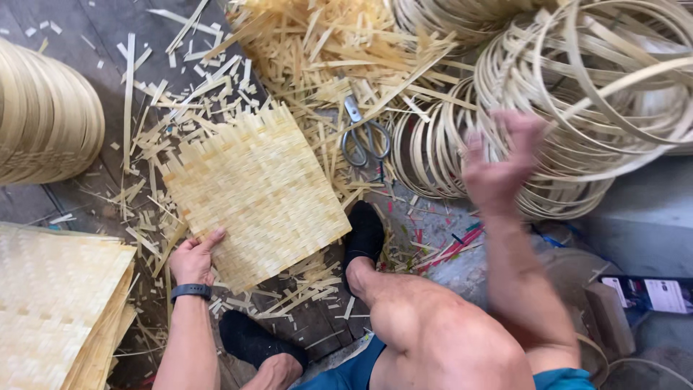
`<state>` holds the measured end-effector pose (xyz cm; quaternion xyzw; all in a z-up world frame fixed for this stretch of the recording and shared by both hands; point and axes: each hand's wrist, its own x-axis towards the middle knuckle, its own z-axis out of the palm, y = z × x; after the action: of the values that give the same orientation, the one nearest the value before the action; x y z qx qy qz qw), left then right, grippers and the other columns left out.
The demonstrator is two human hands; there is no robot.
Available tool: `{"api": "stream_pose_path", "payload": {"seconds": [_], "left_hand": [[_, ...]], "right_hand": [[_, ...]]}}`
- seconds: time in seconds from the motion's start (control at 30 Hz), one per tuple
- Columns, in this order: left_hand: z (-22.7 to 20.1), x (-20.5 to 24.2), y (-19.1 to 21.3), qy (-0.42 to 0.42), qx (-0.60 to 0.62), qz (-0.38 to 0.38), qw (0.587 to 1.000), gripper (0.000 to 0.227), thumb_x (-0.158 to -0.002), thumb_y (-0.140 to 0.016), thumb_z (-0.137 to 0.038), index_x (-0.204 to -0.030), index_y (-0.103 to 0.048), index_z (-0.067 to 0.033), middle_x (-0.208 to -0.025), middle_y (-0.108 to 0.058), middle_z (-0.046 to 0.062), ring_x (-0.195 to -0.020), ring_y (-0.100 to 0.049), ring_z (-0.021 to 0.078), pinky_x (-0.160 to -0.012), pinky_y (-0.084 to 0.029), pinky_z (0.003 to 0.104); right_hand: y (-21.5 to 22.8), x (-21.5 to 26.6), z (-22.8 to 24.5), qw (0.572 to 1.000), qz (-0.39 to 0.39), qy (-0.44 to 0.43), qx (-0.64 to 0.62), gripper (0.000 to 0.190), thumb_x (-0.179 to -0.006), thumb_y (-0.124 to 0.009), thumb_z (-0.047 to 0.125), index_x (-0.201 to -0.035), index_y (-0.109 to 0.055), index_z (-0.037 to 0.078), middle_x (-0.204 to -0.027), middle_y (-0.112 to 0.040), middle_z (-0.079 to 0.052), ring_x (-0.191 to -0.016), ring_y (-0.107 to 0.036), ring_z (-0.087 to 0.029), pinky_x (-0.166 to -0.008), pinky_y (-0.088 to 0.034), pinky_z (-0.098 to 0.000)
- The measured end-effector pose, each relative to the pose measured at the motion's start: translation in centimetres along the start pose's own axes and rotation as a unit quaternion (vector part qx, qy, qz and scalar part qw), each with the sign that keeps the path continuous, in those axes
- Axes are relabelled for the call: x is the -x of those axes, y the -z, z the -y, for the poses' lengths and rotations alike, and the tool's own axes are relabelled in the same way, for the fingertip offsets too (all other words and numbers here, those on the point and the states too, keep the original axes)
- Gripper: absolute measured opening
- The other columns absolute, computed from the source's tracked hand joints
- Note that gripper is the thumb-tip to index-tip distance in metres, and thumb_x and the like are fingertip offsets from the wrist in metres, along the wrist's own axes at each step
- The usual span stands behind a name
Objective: The person trims the edges of woven bamboo mats using shears and a wooden block, then attaches a bamboo ring to form a shallow basket. The person repeats this process multiple times, stacking the finished baskets.
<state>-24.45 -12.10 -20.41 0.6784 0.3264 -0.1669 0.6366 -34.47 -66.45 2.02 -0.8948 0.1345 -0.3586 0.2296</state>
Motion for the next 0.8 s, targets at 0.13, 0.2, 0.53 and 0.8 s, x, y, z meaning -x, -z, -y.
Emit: {"api": "stream_pose_path", "payload": {"seconds": [0.13,0.2,0.53,0.8], "left_hand": [[-0.6,0.5,-0.6,-0.095,-0.026,0.001,0.995,0.072,-0.065,-0.093,-0.016,-0.124,-0.054,-0.0022,-0.116,-0.071,0.011,-0.101,-0.069,0.0152,-0.091,-0.055,0.029],[-1.4,1.6,-1.1,-0.132,-0.147,-0.103,0.975,0.078,-0.075,-0.094,-0.024,-0.133,-0.048,0.0015,-0.126,-0.06,0.018,-0.11,-0.06,0.0237,-0.095,-0.05,0.037],[-19.5,16.6,-7.6,-0.587,-0.172,-0.041,0.79,0.045,-0.1,-0.077,-0.03,-0.132,-0.06,-0.0033,-0.144,-0.056,0.018,-0.133,-0.057,0.0321,-0.109,-0.053,0.048],[-27.8,25.9,-13.1,-0.579,-0.043,0.236,0.78,0.049,-0.1,-0.073,-0.039,-0.131,-0.07,-0.0014,-0.104,-0.072,0.01,-0.092,-0.061,0.0191,-0.08,-0.047,0.034]], "right_hand": [[11.8,-4.2,-4.3,0.926,0.024,0.091,0.365,0.029,-0.091,-0.079,0.013,-0.116,-0.066,0.006,-0.117,-0.061,-0.013,-0.121,-0.054,-0.031,-0.113,-0.036,-0.0402],[15.4,-5.4,-7.0,0.915,0.113,0.082,0.378,0.016,-0.096,-0.077,0.016,-0.11,-0.072,0.01,-0.11,-0.069,-0.008,-0.112,-0.057,-0.028,-0.114,-0.037,-0.0389],[19.0,-11.6,2.5,0.954,0.164,0.184,0.172,0.011,-0.105,-0.072,0.005,-0.116,-0.072,0.001,-0.1,-0.066,-0.012,-0.09,-0.065,-0.022,-0.082,-0.054,-0.0312],[9.6,-16.6,21.4,0.898,0.331,0.272,-0.099,0.013,-0.107,-0.07,0.013,-0.113,-0.077,0.003,-0.094,-0.072,-0.011,-0.082,-0.068,-0.019,-0.073,-0.054,-0.0316]]}}
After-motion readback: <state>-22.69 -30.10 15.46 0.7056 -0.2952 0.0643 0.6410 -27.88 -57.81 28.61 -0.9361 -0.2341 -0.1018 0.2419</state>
